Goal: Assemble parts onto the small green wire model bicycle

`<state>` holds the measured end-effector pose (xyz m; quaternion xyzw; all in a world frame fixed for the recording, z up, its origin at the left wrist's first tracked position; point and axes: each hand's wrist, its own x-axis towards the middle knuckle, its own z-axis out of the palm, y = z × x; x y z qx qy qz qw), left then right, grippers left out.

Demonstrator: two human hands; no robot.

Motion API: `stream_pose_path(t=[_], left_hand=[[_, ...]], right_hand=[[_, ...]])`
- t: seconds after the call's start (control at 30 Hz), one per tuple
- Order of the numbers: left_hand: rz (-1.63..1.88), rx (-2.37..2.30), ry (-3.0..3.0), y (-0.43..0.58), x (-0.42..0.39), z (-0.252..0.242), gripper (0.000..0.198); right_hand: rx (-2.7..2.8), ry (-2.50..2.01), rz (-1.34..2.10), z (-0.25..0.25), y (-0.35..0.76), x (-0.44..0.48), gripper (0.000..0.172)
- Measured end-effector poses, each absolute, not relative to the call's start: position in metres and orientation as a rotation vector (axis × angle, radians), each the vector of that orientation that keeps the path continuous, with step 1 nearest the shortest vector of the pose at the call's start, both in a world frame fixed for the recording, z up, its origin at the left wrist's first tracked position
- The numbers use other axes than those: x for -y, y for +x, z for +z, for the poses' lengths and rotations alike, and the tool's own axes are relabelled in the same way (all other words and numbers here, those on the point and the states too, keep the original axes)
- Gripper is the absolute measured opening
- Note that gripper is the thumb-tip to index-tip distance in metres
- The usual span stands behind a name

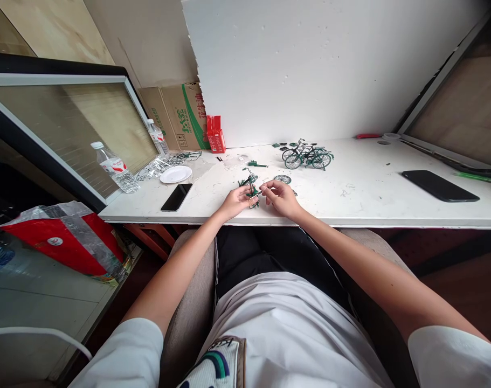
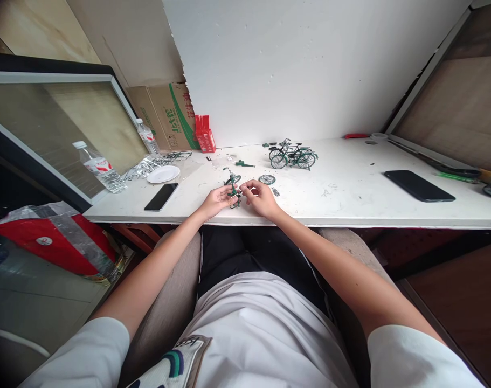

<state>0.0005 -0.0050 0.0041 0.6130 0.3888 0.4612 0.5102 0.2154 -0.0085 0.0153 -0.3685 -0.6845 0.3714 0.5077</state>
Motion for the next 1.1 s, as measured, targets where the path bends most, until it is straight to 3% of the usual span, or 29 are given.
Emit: stream_pose_path(t=[1.1], left_hand=[[1.109, -0.929, 1.493, 0.0031, 0.0079, 0.0030, 0.073]], right_hand=[[1.694, -0.871, 0.933, 0.0148, 0.2146, 0.0078, 0.056]])
